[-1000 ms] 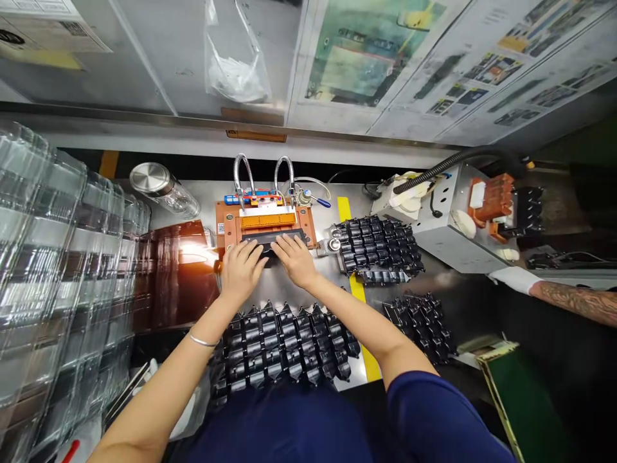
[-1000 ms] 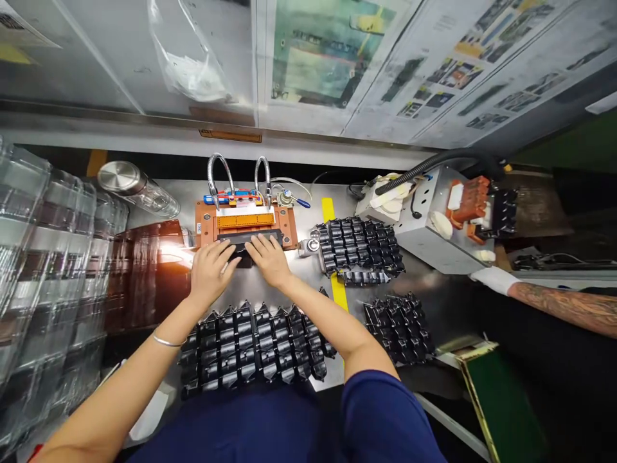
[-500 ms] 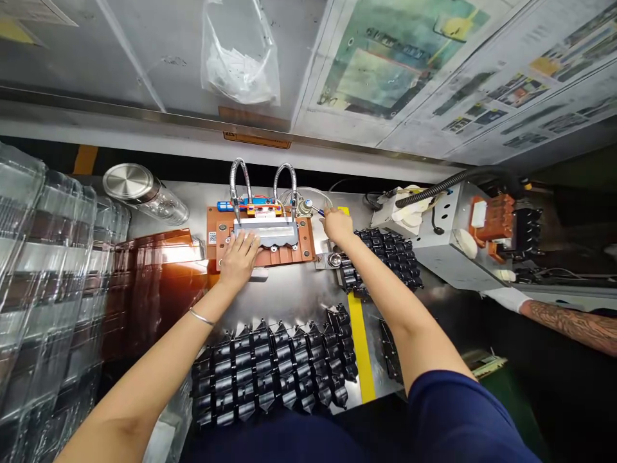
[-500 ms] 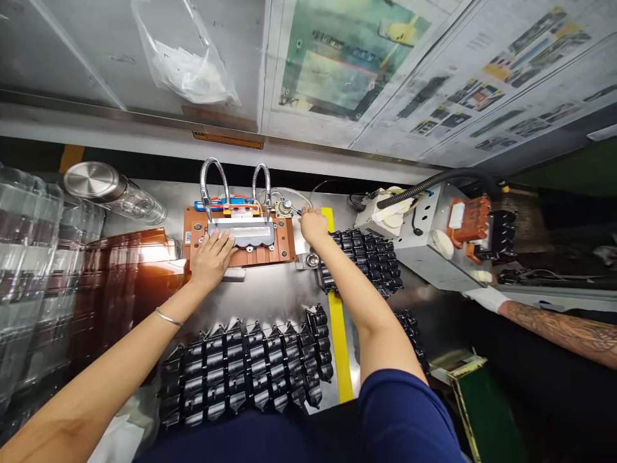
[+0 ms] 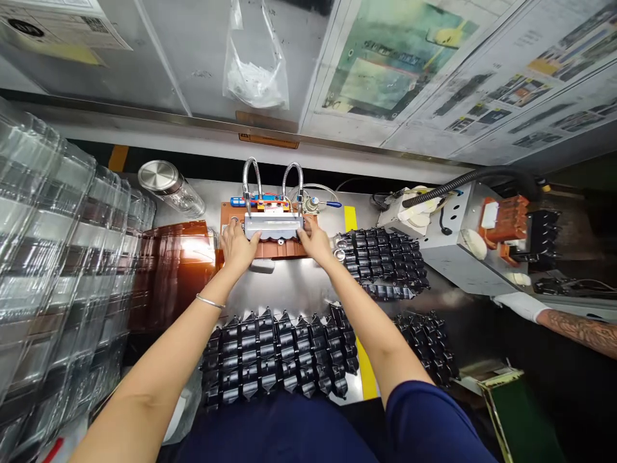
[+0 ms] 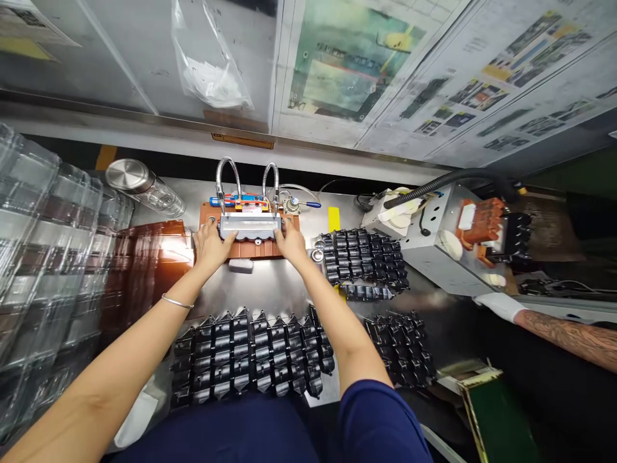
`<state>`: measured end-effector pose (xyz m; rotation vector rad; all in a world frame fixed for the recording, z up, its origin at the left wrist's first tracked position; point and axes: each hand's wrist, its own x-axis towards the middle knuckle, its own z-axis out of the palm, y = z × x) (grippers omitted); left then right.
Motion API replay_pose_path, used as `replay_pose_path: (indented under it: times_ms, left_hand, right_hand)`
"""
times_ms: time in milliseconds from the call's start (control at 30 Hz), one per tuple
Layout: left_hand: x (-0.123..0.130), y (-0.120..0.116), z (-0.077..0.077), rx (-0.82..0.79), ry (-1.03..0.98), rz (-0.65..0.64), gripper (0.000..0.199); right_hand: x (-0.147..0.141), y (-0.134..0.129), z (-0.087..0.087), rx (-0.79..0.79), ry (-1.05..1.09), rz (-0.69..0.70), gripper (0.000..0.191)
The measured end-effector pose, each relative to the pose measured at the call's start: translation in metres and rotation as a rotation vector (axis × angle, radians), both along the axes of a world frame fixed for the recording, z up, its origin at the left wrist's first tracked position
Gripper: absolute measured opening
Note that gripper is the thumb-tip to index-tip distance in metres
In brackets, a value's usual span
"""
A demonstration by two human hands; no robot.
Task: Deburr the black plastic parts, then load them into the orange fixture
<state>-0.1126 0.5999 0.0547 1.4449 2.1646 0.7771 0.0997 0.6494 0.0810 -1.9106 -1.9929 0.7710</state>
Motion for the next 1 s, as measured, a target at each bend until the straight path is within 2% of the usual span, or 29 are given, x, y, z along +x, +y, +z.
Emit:
replay_pose_path:
  times_ms: [67, 167, 300, 400, 500, 600, 633, 667, 733, 800, 833, 867, 900, 933, 967, 1000]
  left_hand:
    - [0.003, -0.013, 0.003, 0.01, 0.0, 0.013, 0.054]
    - [0.01, -0.06, 0.011, 0.097, -0.012, -0.006, 0.051]
    - [0.011, -0.144, 0.03, 0.324, -0.02, -0.123, 0.039]
    - [0.003, -0.187, 0.047, 0.502, -0.007, -0.242, 0.028]
    - [-0.004, -0.206, 0.06, 0.651, 0.04, -0.308, 0.036]
    - [-0.012, -0.217, 0.078, 0.797, 0.204, -0.436, 0.045]
    - [-0.019, -0.221, 0.088, 0.821, 0.27, -0.488, 0.046]
    - [-0.028, -0.225, 0.1, 0.824, 0.329, -0.531, 0.046]
    - [-0.055, -0.234, 0.134, 0.778, 0.412, -0.554, 0.046]
    - [-0.096, -0.242, 0.179, 0.716, 0.497, -0.456, 0.045]
    - [-0.121, -0.243, 0.204, 0.674, 0.569, -0.341, 0.042]
    - [-0.147, -0.243, 0.229, 0.647, 0.651, -0.167, 0.04]
    - [-0.175, -0.24, 0.252, 0.553, 0.706, 0.011, 0.043]
    - [-0.204, -0.236, 0.273, 0.396, 0.732, 0.222, 0.055]
    - [-0.232, -0.23, 0.29, 0.318, 0.753, 0.412, 0.072]
    - [-0.259, -0.222, 0.301, 0.258, 0.758, 0.524, 0.079]
  right_hand:
    - [-0.008, -0.024, -0.006, -0.007, 0.104, -0.007, 0.048]
    - [-0.004, -0.064, -0.002, 0.011, 0.211, -0.028, 0.055]
    - [0.015, -0.118, 0.022, 0.123, 0.384, 0.067, 0.044]
    - [0.016, -0.151, 0.041, 0.097, 0.344, 0.121, 0.037]
    - [-0.008, -0.187, 0.056, -0.013, 0.288, 0.142, 0.029]
    - [-0.047, -0.229, 0.079, -0.097, 0.345, 0.319, 0.017]
    - [-0.058, -0.241, 0.088, -0.149, 0.412, 0.428, 0.019]
    - [-0.065, -0.251, 0.097, -0.265, 0.545, 0.556, 0.027]
    - [-0.07, -0.259, 0.111, -0.483, 0.797, 0.714, 0.043]
    - [-0.064, -0.253, 0.115, -0.544, 0.888, 0.651, 0.045]
    - [-0.06, -0.246, 0.113, -0.513, 0.858, 0.568, 0.043]
    - [-0.056, -0.239, 0.11, -0.456, 0.796, 0.483, 0.041]
    - [-0.052, -0.232, 0.105, -0.391, 0.725, 0.418, 0.04]
    - [-0.048, -0.227, 0.1, -0.339, 0.656, 0.382, 0.039]
    - [-0.045, -0.225, 0.094, -0.299, 0.599, 0.365, 0.039]
    - [-0.043, -0.225, 0.09, -0.277, 0.551, 0.365, 0.039]
